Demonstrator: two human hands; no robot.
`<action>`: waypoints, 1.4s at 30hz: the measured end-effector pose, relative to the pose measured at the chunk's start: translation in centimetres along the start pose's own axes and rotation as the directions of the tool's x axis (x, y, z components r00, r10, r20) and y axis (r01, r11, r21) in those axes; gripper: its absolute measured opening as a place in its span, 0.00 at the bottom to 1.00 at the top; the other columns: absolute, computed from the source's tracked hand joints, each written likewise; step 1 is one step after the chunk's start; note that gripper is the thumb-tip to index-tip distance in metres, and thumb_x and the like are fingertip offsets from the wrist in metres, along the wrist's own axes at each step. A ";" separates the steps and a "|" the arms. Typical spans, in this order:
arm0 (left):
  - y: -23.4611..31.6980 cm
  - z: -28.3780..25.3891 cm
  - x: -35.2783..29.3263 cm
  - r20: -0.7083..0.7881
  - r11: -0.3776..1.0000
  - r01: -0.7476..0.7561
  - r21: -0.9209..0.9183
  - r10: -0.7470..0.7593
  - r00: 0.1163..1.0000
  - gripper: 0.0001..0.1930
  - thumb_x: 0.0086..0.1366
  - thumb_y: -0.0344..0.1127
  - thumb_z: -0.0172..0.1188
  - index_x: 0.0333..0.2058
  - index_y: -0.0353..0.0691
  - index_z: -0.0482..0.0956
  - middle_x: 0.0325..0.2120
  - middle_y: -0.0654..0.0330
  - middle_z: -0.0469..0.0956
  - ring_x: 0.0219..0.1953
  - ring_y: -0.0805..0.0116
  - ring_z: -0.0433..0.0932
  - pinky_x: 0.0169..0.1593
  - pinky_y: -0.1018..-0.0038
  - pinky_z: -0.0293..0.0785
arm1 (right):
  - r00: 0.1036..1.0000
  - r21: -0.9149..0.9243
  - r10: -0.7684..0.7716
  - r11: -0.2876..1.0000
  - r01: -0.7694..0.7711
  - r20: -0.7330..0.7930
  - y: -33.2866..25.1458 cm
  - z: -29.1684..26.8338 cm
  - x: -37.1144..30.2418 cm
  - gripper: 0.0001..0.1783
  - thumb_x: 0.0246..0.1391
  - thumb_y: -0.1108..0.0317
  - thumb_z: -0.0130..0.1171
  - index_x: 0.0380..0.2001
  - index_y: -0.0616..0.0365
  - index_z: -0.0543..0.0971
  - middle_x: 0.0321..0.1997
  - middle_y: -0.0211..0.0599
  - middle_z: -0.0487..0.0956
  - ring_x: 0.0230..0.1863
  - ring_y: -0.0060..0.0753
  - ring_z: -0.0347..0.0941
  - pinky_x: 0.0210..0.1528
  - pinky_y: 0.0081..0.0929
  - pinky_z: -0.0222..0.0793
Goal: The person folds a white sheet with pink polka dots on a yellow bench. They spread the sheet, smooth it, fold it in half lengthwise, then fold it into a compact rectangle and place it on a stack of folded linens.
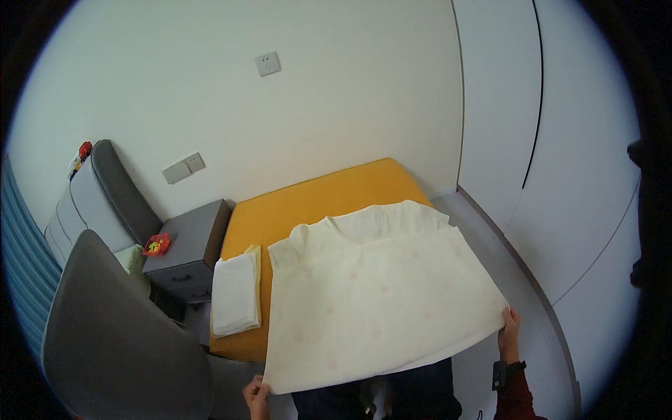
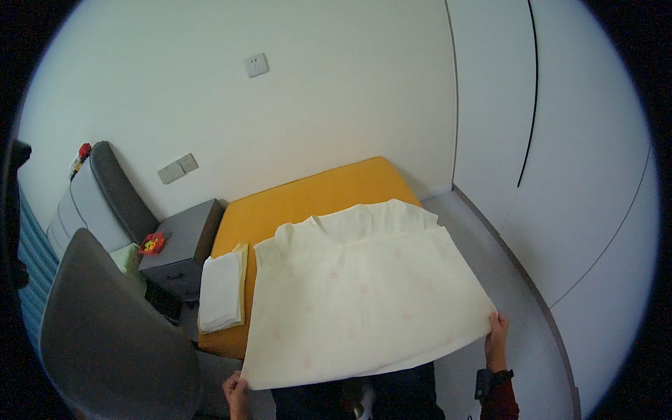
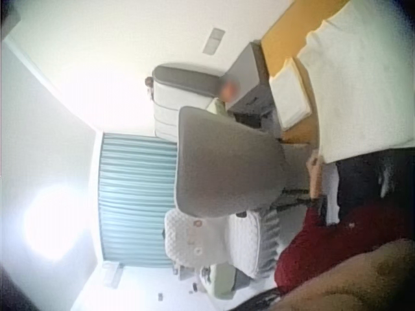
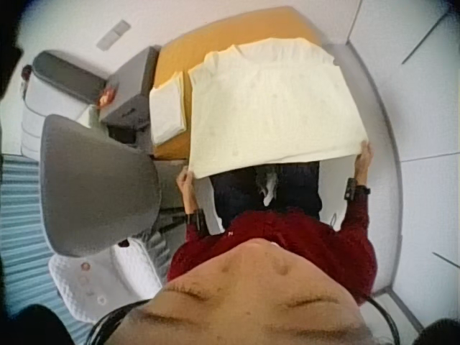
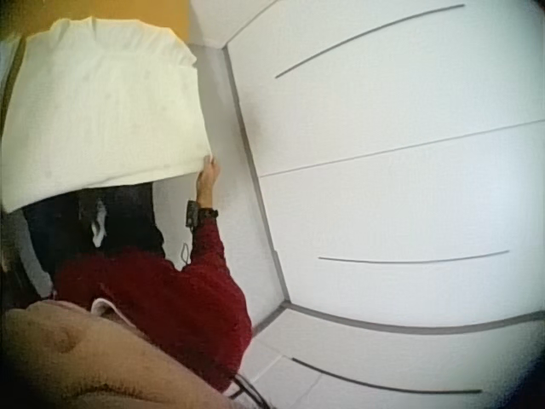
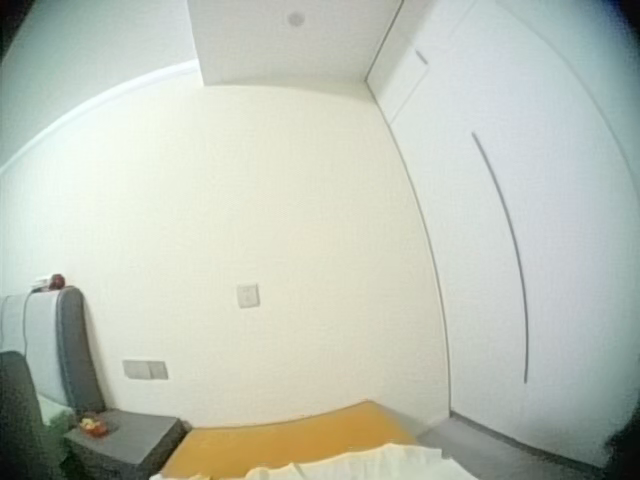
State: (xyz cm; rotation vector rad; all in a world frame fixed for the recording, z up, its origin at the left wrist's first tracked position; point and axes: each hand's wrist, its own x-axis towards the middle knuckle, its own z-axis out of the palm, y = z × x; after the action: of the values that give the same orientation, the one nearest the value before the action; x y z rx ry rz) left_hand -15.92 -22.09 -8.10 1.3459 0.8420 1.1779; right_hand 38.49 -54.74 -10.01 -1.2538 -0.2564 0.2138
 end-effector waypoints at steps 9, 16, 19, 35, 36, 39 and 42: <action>-1.2 -1.7 -3.0 0.037 0.893 0.344 0.291 -0.370 0.928 0.04 0.58 0.31 0.58 0.29 0.36 0.78 0.26 0.72 0.72 0.33 0.80 0.68 0.39 0.78 0.64 | 0.983 -0.094 0.172 0.980 -0.177 -0.055 3.3 -1.8 -0.4 0.12 0.56 0.63 0.55 0.33 0.62 0.77 0.32 0.30 0.78 0.35 0.23 0.72 0.41 0.22 0.65; -0.7 -1.3 -2.9 0.015 0.916 0.356 0.187 -0.365 0.931 0.06 0.59 0.32 0.58 0.24 0.39 0.76 0.24 0.74 0.69 0.28 0.81 0.65 0.31 0.79 0.60 | 0.981 -0.180 0.137 0.970 -0.160 -0.135 4.5 -2.6 -0.1 0.09 0.55 0.64 0.55 0.29 0.59 0.76 0.26 0.27 0.74 0.27 0.20 0.67 0.32 0.19 0.63; 0.1 -0.3 -1.6 -0.108 0.938 0.288 0.193 -0.271 0.956 0.07 0.61 0.32 0.56 0.24 0.37 0.75 0.22 0.69 0.71 0.24 0.76 0.67 0.29 0.76 0.61 | 0.963 -0.318 0.167 0.920 -0.230 -0.213 4.8 -2.8 0.8 0.08 0.56 0.65 0.54 0.29 0.59 0.75 0.25 0.26 0.73 0.25 0.20 0.66 0.31 0.19 0.62; 4.3 17.0 31.5 0.485 0.497 -0.569 0.655 0.301 0.821 0.06 0.59 0.32 0.57 0.32 0.35 0.76 0.27 0.51 0.76 0.33 0.54 0.75 0.39 0.65 0.71 | 0.702 -0.569 -0.280 0.428 0.702 0.655 -0.4 25.0 19.9 0.07 0.50 0.67 0.58 0.32 0.57 0.77 0.34 0.36 0.78 0.37 0.38 0.75 0.41 0.33 0.70; 3.6 18.1 33.4 0.511 0.438 -0.590 0.678 0.296 0.807 0.08 0.59 0.34 0.57 0.32 0.36 0.77 0.28 0.51 0.76 0.34 0.53 0.76 0.40 0.64 0.71 | 0.674 -0.593 -0.260 0.329 0.735 0.691 -0.3 26.7 20.9 0.07 0.49 0.66 0.59 0.31 0.56 0.78 0.35 0.35 0.78 0.38 0.38 0.74 0.43 0.35 0.69; 0.6 20.6 38.0 0.547 0.336 -0.609 0.718 0.268 0.793 0.11 0.59 0.38 0.57 0.35 0.37 0.77 0.31 0.51 0.77 0.37 0.51 0.76 0.41 0.60 0.71 | 0.679 -0.672 -0.063 0.103 0.734 0.732 0.8 30.9 23.7 0.13 0.47 0.59 0.61 0.35 0.52 0.79 0.40 0.33 0.78 0.50 0.37 0.70 0.54 0.39 0.60; -2.4 22.9 41.8 0.525 0.360 -0.592 0.722 0.273 0.806 0.14 0.60 0.41 0.56 0.38 0.37 0.77 0.33 0.50 0.78 0.39 0.50 0.76 0.43 0.59 0.71 | 0.639 -0.653 -0.141 -0.089 0.752 0.756 2.6 34.0 26.6 0.17 0.47 0.60 0.61 0.42 0.50 0.77 0.47 0.34 0.75 0.55 0.36 0.67 0.55 0.40 0.58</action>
State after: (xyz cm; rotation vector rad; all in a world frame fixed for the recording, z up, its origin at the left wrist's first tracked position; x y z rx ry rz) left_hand 16.85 11.80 -0.83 2.7101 0.8833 0.8384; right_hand 53.30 -15.18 -0.70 -2.3786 -1.5497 -0.4594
